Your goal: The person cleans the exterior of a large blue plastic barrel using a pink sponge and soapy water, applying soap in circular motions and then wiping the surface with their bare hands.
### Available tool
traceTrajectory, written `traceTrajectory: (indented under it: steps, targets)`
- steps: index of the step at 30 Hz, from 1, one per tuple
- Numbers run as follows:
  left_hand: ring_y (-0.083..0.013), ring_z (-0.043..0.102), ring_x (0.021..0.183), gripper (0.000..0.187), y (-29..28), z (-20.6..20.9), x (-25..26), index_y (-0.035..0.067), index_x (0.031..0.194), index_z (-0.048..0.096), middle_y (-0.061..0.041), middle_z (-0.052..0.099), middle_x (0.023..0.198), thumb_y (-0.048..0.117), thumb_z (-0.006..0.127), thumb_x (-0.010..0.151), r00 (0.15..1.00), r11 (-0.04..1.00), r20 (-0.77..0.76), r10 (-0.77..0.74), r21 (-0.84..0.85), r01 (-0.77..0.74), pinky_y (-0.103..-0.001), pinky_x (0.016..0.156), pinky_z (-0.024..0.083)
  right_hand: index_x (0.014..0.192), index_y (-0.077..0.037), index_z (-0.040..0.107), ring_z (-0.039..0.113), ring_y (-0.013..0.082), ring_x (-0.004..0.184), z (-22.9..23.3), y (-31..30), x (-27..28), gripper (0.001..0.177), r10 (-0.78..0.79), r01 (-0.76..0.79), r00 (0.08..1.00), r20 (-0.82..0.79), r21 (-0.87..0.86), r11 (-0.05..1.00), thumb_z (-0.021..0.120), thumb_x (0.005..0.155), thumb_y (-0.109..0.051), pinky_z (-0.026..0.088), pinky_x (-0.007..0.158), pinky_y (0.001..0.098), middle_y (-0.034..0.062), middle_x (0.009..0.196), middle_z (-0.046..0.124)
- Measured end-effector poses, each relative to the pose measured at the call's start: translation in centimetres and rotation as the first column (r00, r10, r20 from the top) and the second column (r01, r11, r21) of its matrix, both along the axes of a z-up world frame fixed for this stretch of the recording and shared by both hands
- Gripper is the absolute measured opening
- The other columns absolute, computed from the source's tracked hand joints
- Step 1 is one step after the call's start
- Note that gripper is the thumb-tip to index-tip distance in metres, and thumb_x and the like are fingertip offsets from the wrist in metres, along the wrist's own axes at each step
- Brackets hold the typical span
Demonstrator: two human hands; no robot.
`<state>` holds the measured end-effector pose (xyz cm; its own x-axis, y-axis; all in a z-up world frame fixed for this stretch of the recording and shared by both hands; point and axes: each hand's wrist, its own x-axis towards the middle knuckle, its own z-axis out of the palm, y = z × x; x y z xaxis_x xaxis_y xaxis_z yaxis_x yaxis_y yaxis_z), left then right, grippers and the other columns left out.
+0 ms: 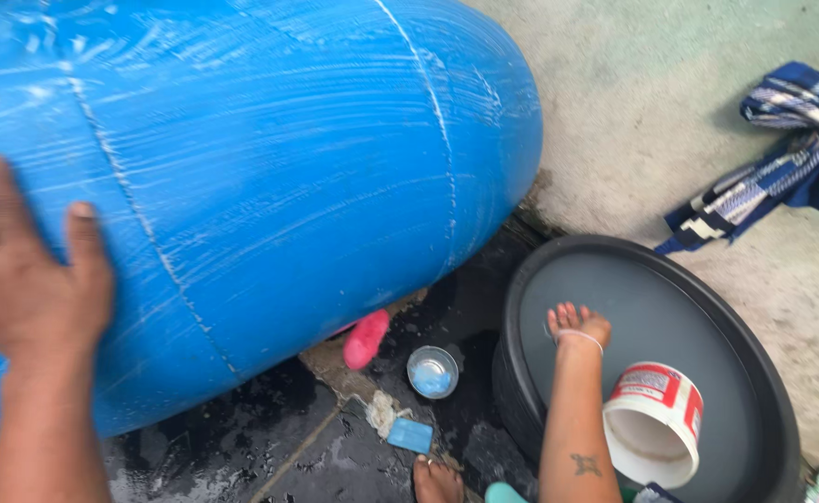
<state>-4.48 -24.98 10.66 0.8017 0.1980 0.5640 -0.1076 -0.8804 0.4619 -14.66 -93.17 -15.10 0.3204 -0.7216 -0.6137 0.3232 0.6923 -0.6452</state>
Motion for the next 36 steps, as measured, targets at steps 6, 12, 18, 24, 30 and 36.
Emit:
traceTrajectory:
  steps: [6, 12, 18, 24, 30, 36]
  targets:
    - [-0.0321, -0.001, 0.161, 0.073, -4.3, 0.0, 2.7, 0.025, 0.165, 0.03, -0.007, 0.01, 0.176, 0.063, 0.035, 0.103, 0.961, 0.949, 0.002, -0.277, 0.157, 0.273, -0.063, 0.123, -0.009, 0.104, -0.01, 0.065, 0.06, 0.0203, 0.087, 4.9, 0.8, 6.6, 0.024, 0.134, -0.145, 0.961, 0.242, 0.027, 0.989, 0.046, 0.096, -0.022, 0.054, 0.085, 0.0381, 0.0049, 0.091, 0.064]
    - [-0.0341, 0.017, 0.157, 0.069, -14.6, 0.5, 7.7, 0.021, 0.16, 0.037, -0.009, 0.023, 0.17, 0.058, 0.042, 0.102, 0.86, 0.762, 0.06, -0.507, 0.497, 0.415, -0.061, 0.125, 0.007, 0.109, 0.002, 0.07, 0.068, 0.0356, 0.107, 26.5, 13.1, 19.0, 0.03, 0.762, -0.492, 0.632, -0.142, -0.833, 0.253, 0.057, 0.104, -0.025, 0.054, 0.094, 0.0512, 0.0223, 0.113, 0.071]
    - [-0.0324, 0.017, 0.153, 0.075, -13.5, 3.6, 10.8, 0.029, 0.156, 0.037, -0.008, 0.023, 0.166, 0.07, 0.04, 0.093, 0.837, 0.673, -0.116, -0.535, 0.541, 0.504, -0.064, 0.119, 0.007, 0.143, 0.001, 0.051, 0.055, 0.0356, 0.134, 27.1, 15.1, 23.7, 0.059, 0.274, -0.562, 0.794, -0.542, -0.827, -0.006, 0.054, 0.099, -0.038, 0.043, 0.111, 0.047, 0.0236, 0.145, 0.054]
    - [-0.0366, 0.019, 0.151, 0.073, 4.6, 7.1, 11.1, 0.029, 0.154, 0.043, -0.01, 0.027, 0.165, 0.071, 0.039, 0.094, 0.98, 0.963, -0.183, -0.074, 0.242, 0.118, -0.066, 0.115, 0.009, 0.159, -0.002, 0.021, 0.013, 0.0338, 0.154, 26.1, 25.2, 28.4, 0.08, -0.225, -0.704, 0.707, -0.671, -0.634, -0.321, 0.033, 0.103, -0.058, 0.005, 0.121, 0.0558, 0.0177, 0.166, 0.017]
    - [-0.0366, 0.026, 0.151, 0.062, 7.2, 5.4, 10.8, 0.026, 0.153, 0.048, -0.011, 0.036, 0.163, 0.057, 0.041, 0.1, 0.992, 0.984, -0.095, -0.081, 0.152, 0.095, -0.066, 0.117, 0.012, 0.16, -0.014, 0.03, 0.022, 0.0326, 0.157, 28.1, 56.1, 22.1, 0.065, 0.041, -0.242, 0.86, -0.509, -0.476, -0.846, 0.032, 0.104, -0.048, 0.009, 0.127, 0.056, 0.0108, 0.169, 0.025]
    - [-0.0373, 0.027, 0.152, 0.057, 9.2, 4.2, 8.9, 0.023, 0.153, 0.051, -0.013, 0.039, 0.163, 0.052, 0.043, 0.104, 0.993, 0.985, -0.014, -0.12, 0.124, 0.12, -0.063, 0.12, 0.014, 0.159, -0.017, 0.032, 0.02, 0.0328, 0.155, 30.5, 44.1, 28.4, 0.062, 0.003, -0.417, 0.724, -0.69, -0.441, -0.795, 0.028, 0.106, -0.049, 0.005, 0.123, 0.0583, 0.0095, 0.167, 0.027]
